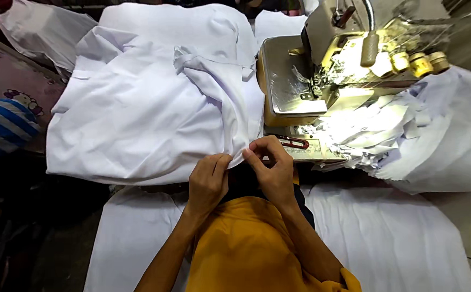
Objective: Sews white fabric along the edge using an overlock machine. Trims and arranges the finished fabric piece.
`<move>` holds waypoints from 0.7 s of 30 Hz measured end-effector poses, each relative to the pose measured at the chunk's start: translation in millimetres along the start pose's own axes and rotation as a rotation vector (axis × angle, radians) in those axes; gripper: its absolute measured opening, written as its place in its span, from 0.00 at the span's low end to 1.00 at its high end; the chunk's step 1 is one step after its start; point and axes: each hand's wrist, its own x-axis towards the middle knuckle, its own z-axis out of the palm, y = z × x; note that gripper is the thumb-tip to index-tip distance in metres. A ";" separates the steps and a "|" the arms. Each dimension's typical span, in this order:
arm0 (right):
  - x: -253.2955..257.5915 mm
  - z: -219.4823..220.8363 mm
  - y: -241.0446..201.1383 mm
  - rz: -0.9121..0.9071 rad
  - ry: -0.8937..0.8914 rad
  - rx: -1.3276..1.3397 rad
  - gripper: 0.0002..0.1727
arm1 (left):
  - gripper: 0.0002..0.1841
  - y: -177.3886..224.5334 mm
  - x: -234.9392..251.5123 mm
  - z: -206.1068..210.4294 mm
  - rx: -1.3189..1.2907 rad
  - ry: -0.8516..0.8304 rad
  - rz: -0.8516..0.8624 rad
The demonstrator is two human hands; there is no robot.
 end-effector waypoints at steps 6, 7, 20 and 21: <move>-5.5 -2.0 -5.7 0.100 -0.124 0.107 0.14 | 0.12 1.4 19.1 -43.6 -0.196 -0.033 -0.066; -8.3 -2.1 -8.5 0.107 -0.150 0.129 0.15 | 0.12 1.9 23.6 -48.2 -0.224 -0.045 -0.088; -17.9 25.7 -14.5 0.119 -0.080 0.105 0.21 | 0.10 -5.3 45.1 -49.2 -0.629 -0.206 -0.557; -17.5 28.5 -12.9 0.114 -0.087 0.101 0.20 | 0.11 -6.6 44.6 -46.5 -0.670 -0.222 -0.573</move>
